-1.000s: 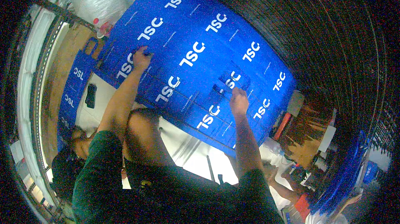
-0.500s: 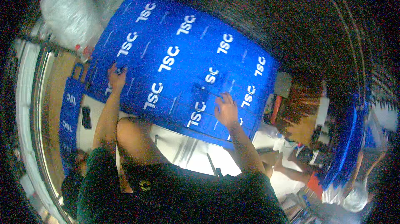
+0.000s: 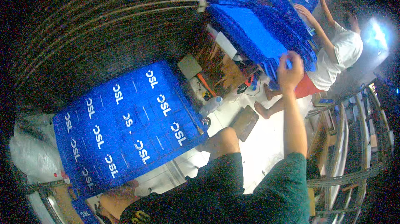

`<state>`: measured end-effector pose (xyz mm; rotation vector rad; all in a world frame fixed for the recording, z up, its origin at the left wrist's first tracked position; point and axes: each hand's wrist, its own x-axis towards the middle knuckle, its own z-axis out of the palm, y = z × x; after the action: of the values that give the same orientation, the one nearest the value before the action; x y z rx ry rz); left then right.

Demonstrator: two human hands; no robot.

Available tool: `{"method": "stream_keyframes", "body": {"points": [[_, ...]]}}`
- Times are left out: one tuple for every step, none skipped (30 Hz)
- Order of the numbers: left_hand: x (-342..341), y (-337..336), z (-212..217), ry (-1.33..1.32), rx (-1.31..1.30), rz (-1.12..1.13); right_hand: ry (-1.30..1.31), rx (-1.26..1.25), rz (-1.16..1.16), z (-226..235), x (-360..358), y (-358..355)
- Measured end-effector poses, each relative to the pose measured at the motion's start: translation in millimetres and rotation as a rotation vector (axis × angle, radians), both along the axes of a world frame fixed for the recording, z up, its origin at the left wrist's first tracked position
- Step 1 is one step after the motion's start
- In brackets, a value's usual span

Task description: The person sits on the floor and repeatedly folds blue tote bags with 'TSC' branding. They pick up a bag, fold it flat, and place it on a growing stack. Another person is visible in the background performing a similar task.

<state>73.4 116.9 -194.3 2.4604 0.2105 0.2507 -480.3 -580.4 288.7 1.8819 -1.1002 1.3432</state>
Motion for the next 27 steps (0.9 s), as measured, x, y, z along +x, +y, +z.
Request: {"method": "stream_keyframes", "body": {"points": [[-7.2,1.2,11.6,0.018,0.036,0.005,-0.015,-0.032,-0.046,18.6,-25.4,-12.7],[-15.6,5.6,24.4,0.027,0.064,0.020,-0.078,0.008,-0.161,35.4,-39.5,-22.2],[-22.7,7.2,37.2,0.033,0.091,0.021,-0.069,0.020,-0.255,48.3,-62.6,-39.0],[-29.7,7.8,49.3,0.036,0.123,0.023,-0.047,-0.008,-0.324,58.7,-77.7,-53.7],[-36.5,4.7,58.6,0.046,0.141,0.009,0.003,0.020,-0.438,68.6,-109.9,-78.3],[-44.5,4.0,72.8,0.046,0.165,0.010,0.028,0.100,-0.496,74.0,-118.7,-95.0],[-54.3,3.9,84.8,0.049,0.185,0.011,0.060,0.179,-0.555,81.5,-126.7,-105.2],[-61.5,1.2,96.7,0.049,0.201,0.009,0.029,0.262,-0.519,86.1,-133.8,-119.2],[-68.7,2.8,110.2,0.045,0.217,0.005,-0.005,0.346,-0.477,89.1,-140.6,-133.4],[-74.8,1.7,120.3,0.043,0.226,0.005,-0.034,0.427,-0.433,93.1,-144.6,-147.6],[-81.5,1.1,130.5,0.041,0.233,-0.003,-0.080,0.444,-0.428,98.2,-148.3,-160.3],[-88.7,1.6,143.0,0.032,0.242,-0.002,-0.130,0.465,-0.414,100.4,-149.5,-175.2],[-94.5,2.1,154.1,0.024,0.253,-0.003,-0.176,0.487,-0.404,101.4,-152.0,-190.5],[-100.6,3.5,164.2,0.012,0.257,-0.004,-0.176,0.566,-0.417,103.1,-159.6,-208.1],[-104.5,6.1,173.1,0.005,0.262,-0.007,-0.117,0.639,-0.467,102.5,-155.8,-209.3],[-110.7,10.4,181.2,-0.005,0.262,-0.007,-0.055,0.712,-0.513,103.4,-147.7,-204.7],[-113.9,12.5,188.0,-0.016,0.261,-0.002,0.009,0.783,-0.559,102.7,-142.9,-204.8],[-115.8,7.9,194.6,-0.020,0.259,-0.006,-0.030,0.838,-0.575,100.6,-151.2,-212.1],[-116.3,-3.2,198.6,-0.014,0.265,0.030,0.013,0.846,-0.567,95.4,-165.2,-224.4],[-116.5,-14.6,203.1,-0.009,0.269,0.066,0.055,0.852,-0.559,87.9,-181.3,-238.5],[-116.1,-26.6,209.0,-0.004,0.281,0.108,0.101,0.864,-0.546,79.3,-187.1,-250.4],[-118.6,-28.0,211.6,0.002,0.293,0.158,0.128,0.839,-0.556,78.6,-176.1,-238.7],[-100.6,-14.0,195.0,-0.153,0.348,0.117,0.122,0.811,-0.576,80.1,-172.9,-236.6],[-87.6,-0.6,179.6,-0.304,0.403,0.077,0.119,0.782,-0.595,82.8,-169.8,-235.3],[-85.6,-7.4,174.6,-0.359,0.291,-0.025,0.123,0.751,-0.623,86.7,-167.1,-232.3],[-82.8,-36.6,183.3,-0.404,0.177,-0.129,0.114,0.677,-0.611,95.5,-164.9,-223.6],[-102.9,-101.4,216.2,-0.274,0.203,-0.059,0.111,0.601,-0.616,109.0,-169.3,-211.0]]}}
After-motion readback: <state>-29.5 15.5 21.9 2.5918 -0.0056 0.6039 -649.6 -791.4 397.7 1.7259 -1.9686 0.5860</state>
